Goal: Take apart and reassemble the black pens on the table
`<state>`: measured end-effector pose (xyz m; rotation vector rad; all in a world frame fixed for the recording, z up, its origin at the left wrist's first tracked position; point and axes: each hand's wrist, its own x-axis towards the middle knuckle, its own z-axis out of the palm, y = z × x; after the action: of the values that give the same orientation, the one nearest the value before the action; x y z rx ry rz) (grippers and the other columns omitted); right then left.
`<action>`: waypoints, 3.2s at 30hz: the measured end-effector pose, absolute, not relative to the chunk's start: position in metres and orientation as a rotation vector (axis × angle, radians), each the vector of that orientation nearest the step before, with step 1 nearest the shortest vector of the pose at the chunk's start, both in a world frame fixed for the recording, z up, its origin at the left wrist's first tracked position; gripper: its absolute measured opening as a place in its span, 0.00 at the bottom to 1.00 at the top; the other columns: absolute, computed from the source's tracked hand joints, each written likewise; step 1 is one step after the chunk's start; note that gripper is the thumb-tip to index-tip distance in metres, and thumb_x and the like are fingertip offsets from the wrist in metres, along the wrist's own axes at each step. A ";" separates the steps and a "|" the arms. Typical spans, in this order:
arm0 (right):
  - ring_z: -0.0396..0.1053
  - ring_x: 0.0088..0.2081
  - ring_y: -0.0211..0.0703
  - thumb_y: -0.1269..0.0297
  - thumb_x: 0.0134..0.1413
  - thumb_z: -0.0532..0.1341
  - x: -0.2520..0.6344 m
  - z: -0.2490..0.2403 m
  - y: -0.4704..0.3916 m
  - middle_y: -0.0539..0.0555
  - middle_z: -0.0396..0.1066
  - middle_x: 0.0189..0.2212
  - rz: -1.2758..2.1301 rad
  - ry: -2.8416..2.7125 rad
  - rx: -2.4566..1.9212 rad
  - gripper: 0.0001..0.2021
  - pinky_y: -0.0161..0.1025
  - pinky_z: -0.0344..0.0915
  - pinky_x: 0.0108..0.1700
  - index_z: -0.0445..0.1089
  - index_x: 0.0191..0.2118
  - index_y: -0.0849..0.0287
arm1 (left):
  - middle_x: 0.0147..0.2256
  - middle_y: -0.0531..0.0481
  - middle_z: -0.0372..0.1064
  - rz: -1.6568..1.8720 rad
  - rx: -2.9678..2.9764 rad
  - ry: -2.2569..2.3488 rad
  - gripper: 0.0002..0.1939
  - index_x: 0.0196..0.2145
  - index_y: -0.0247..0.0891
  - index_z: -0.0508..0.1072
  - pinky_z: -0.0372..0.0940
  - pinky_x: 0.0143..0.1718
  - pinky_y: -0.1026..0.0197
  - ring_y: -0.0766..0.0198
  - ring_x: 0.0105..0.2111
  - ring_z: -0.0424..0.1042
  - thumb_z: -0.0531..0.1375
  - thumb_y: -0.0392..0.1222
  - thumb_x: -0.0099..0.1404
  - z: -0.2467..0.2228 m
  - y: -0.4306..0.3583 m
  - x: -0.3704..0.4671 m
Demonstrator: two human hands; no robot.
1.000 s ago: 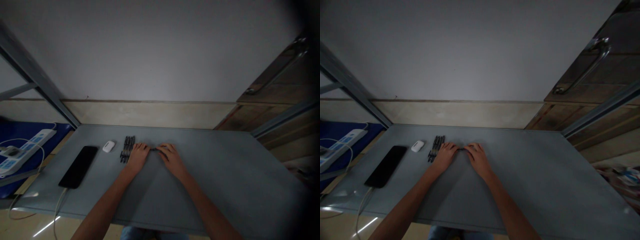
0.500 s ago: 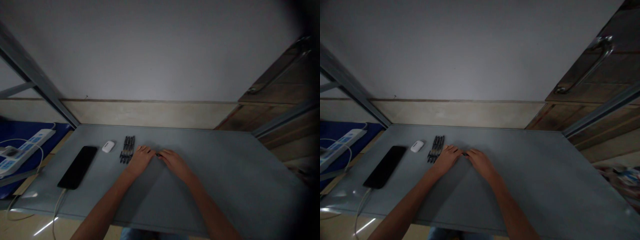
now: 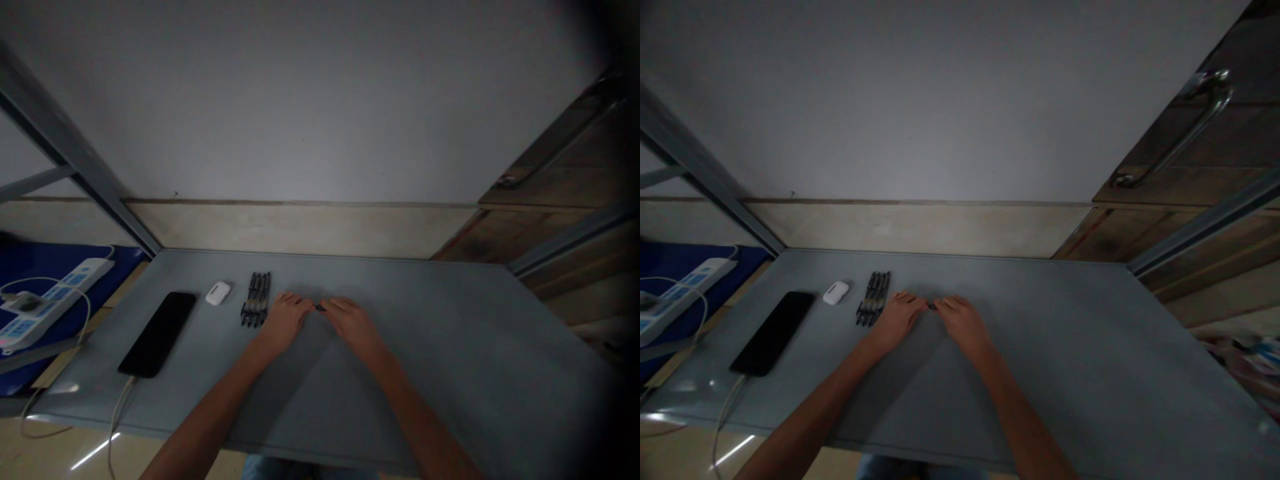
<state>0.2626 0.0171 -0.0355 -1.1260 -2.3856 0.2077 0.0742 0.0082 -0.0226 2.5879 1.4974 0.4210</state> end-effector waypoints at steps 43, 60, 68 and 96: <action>0.70 0.30 0.41 0.58 0.63 0.51 0.261 -0.028 0.015 0.52 0.73 0.29 1.022 -1.872 -1.250 0.14 0.36 0.64 0.34 0.71 0.41 0.57 | 0.39 0.47 0.68 0.499 2.698 1.399 0.14 0.49 0.37 0.68 0.62 0.48 0.54 0.58 0.42 0.66 0.47 0.41 0.72 -0.037 0.005 0.081; 0.70 0.33 0.41 0.56 0.54 0.61 0.266 -0.029 0.020 0.53 0.74 0.35 1.138 -1.692 -1.226 0.13 0.37 0.65 0.35 0.72 0.42 0.57 | 0.34 0.47 0.69 0.572 2.518 1.486 0.14 0.42 0.39 0.70 0.63 0.41 0.59 0.60 0.37 0.69 0.47 0.45 0.72 -0.026 0.001 0.080; 0.61 0.24 0.36 0.51 0.51 0.63 0.277 -0.031 0.028 0.48 0.64 0.21 1.218 -1.207 -1.140 0.16 0.35 0.58 0.27 0.74 0.37 0.60 | 0.35 0.48 0.70 0.739 2.239 1.433 0.16 0.39 0.38 0.72 0.63 0.40 0.61 0.62 0.36 0.70 0.47 0.46 0.72 -0.027 0.008 0.075; 0.71 0.33 0.51 0.50 0.60 0.53 0.275 -0.045 0.025 0.61 0.73 0.31 0.167 -1.855 -1.833 0.20 0.42 0.62 0.34 0.65 0.50 0.57 | 0.22 0.50 0.68 0.692 2.216 1.681 0.22 0.29 0.39 0.71 0.53 0.25 0.63 0.63 0.23 0.67 0.47 0.54 0.70 -0.031 0.006 0.077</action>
<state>0.2754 0.0249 -0.0455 -1.8327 -1.8549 0.1667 0.0772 0.0058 -0.0306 2.2158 1.6811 0.6919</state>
